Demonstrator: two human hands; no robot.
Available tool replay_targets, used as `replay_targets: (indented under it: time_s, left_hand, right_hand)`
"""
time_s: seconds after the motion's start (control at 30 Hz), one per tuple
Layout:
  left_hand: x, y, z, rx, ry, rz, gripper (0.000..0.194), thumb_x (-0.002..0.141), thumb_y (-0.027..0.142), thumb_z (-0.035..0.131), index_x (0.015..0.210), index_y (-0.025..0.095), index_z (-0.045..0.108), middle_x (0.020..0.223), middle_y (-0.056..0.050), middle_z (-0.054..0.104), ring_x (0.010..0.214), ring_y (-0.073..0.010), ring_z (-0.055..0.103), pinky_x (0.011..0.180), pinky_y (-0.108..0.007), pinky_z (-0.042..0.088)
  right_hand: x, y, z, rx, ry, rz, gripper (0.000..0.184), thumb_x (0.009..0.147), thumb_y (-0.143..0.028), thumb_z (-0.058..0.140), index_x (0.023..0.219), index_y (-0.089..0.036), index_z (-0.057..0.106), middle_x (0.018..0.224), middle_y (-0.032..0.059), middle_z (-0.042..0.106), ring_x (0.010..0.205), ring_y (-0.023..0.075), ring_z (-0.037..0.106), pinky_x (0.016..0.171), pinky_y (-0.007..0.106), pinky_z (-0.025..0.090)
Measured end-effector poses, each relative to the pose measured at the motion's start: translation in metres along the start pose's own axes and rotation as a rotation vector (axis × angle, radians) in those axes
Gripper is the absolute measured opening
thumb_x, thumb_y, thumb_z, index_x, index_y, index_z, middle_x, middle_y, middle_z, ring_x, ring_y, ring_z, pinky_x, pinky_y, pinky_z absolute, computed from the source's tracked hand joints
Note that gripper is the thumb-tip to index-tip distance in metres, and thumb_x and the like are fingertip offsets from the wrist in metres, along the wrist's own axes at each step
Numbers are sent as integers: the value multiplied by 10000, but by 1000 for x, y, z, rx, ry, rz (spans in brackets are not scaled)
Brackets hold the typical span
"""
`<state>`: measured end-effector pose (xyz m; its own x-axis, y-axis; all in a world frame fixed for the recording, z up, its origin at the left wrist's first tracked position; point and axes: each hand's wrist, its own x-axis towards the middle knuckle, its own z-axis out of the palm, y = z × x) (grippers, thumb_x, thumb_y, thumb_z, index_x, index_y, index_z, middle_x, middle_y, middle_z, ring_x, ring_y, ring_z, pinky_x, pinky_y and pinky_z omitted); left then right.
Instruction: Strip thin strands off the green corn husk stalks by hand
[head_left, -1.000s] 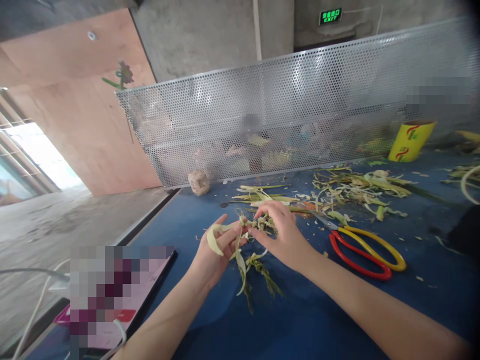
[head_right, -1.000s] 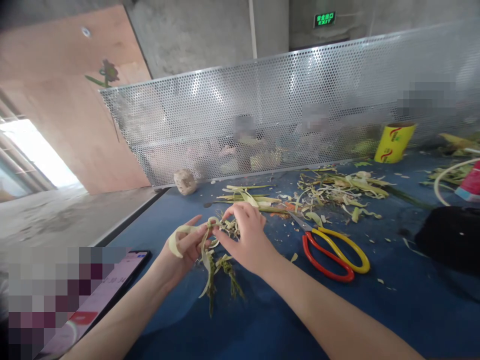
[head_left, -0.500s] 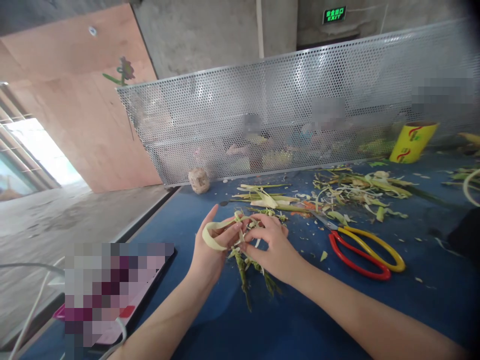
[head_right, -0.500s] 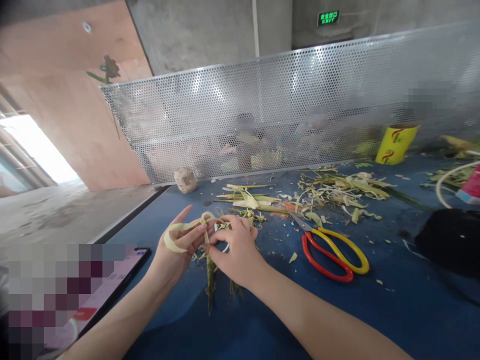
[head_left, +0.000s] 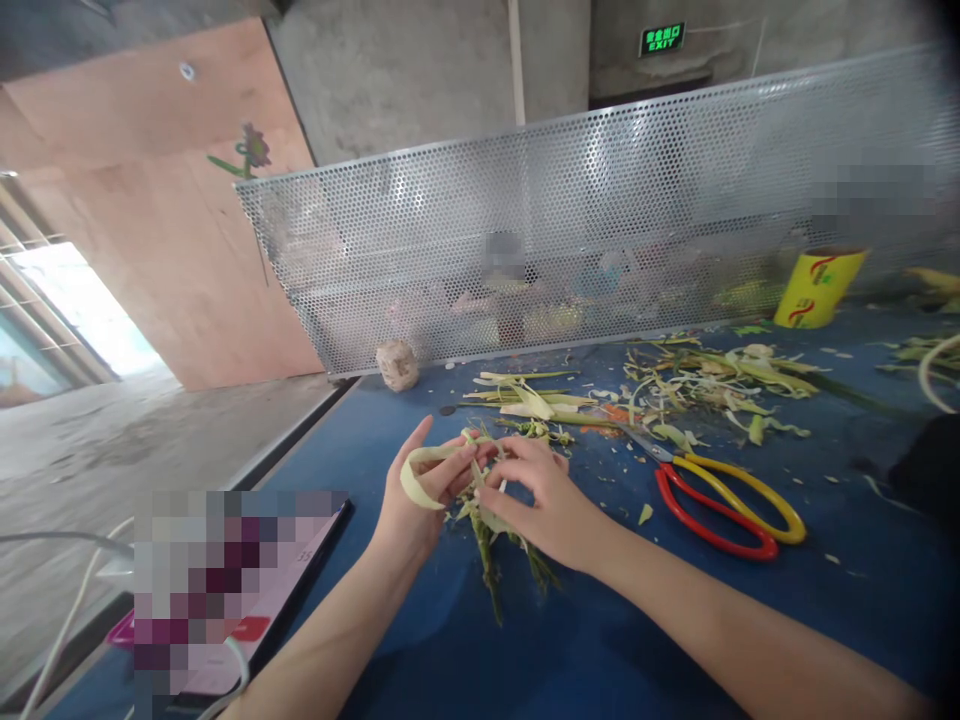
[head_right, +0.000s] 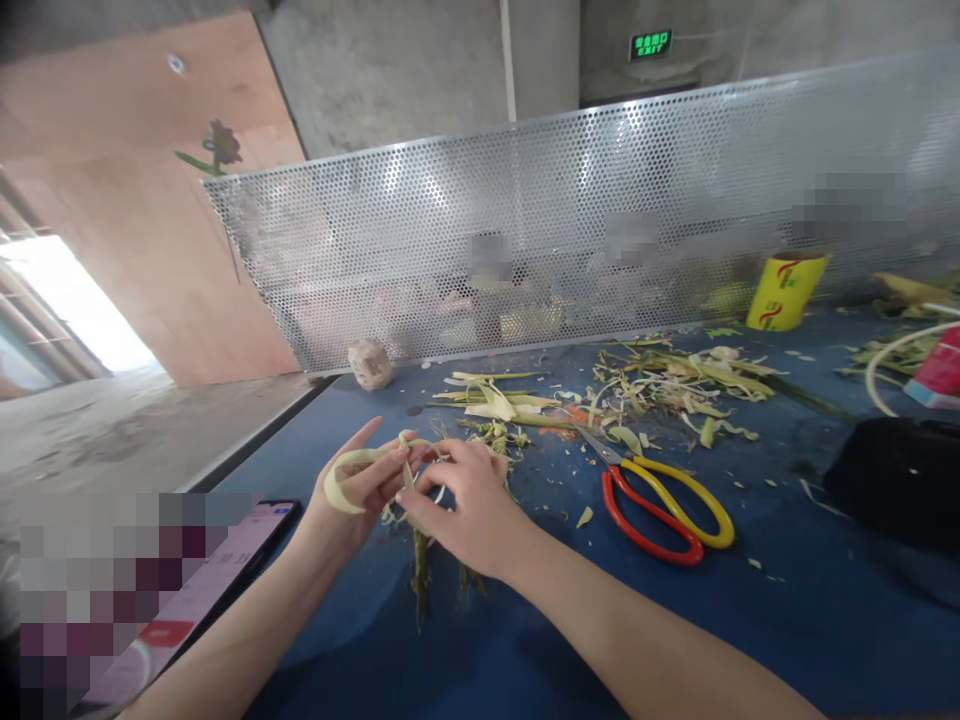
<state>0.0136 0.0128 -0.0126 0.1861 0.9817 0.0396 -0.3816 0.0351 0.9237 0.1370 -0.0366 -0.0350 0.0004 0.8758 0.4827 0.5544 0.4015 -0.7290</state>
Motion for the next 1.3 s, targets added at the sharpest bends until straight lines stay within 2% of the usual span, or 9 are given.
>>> replay_targets:
  time_s: [0.07, 0.17, 0.3, 0.43, 0.73, 0.93, 1.0, 1.13, 1.3]
  left_hand:
    - [0, -1, 0, 12, -20, -36, 845, 552, 13, 700, 1275, 118, 274, 825, -92, 689, 679, -172, 655, 611, -248, 527]
    - [-2, -2, 0, 64, -70, -42, 868, 539, 63, 724, 1281, 126, 278, 782, -68, 683, 606, -142, 630, 502, -206, 488]
    - [-8, -2, 2, 160, -158, -11, 932, 514, 130, 746, 1304, 132, 252, 627, -5, 647, 460, -111, 554, 403, -198, 420]
    - [-12, -3, 3, 238, -250, -24, 973, 517, 151, 741, 1327, 148, 201, 617, -9, 637, 438, -120, 541, 378, -208, 410]
    - [-15, 0, 5, 284, -228, -99, 951, 530, 209, 743, 1324, 189, 220, 660, -15, 634, 453, -105, 529, 382, -197, 392]
    - [-15, -2, 4, 280, -283, -106, 871, 565, 190, 721, 1305, 172, 264, 659, -13, 626, 519, -120, 562, 466, -220, 433]
    - [-15, -2, 3, 276, -268, -77, 881, 550, 175, 728, 1302, 178, 268, 665, -9, 625, 522, -116, 559, 475, -221, 438]
    - [-12, -2, 0, 259, -218, -31, 952, 508, 164, 749, 1312, 186, 239, 713, -17, 630, 506, -112, 544, 450, -227, 437]
    - [-8, -1, -5, 244, -194, 19, 924, 535, 187, 737, 1311, 182, 237, 727, -12, 616, 505, -108, 538, 450, -233, 438]
  right_hand:
    - [4, 3, -7, 134, 53, 12, 200, 791, -337, 484, 652, -211, 552, 887, 25, 568, 899, 190, 489, 815, 345, 314]
    - [11, 9, -14, 296, 114, 148, 213, 810, -380, 435, 723, -211, 529, 727, 14, 554, 718, 162, 509, 670, 292, 362]
    - [15, 12, -14, 395, -19, 262, 345, 810, -448, 396, 662, -190, 571, 637, 22, 547, 637, 155, 497, 598, 286, 352]
    - [13, 9, -12, 529, -18, 320, 181, 719, -351, 549, 685, -180, 597, 664, 14, 578, 641, 140, 517, 611, 271, 379]
    - [15, 9, -15, 684, 165, 311, 168, 618, -275, 644, 568, -165, 527, 523, -47, 495, 488, 71, 427, 523, 230, 343]
    - [15, 11, -13, 681, 241, 309, 210, 615, -304, 656, 573, -167, 503, 530, -50, 467, 486, 68, 387, 500, 231, 304]
    - [15, 13, -13, 682, 190, 303, 225, 652, -344, 627, 593, -170, 497, 519, -53, 444, 473, 67, 370, 488, 231, 298]
    - [14, 14, -13, 620, -49, 303, 225, 729, -390, 557, 773, -171, 525, 637, -20, 510, 520, 81, 426, 512, 238, 343]
    - [9, 15, -13, 590, -224, 255, 305, 706, -291, 614, 969, -198, 489, 812, 5, 570, 706, 116, 534, 644, 262, 419]
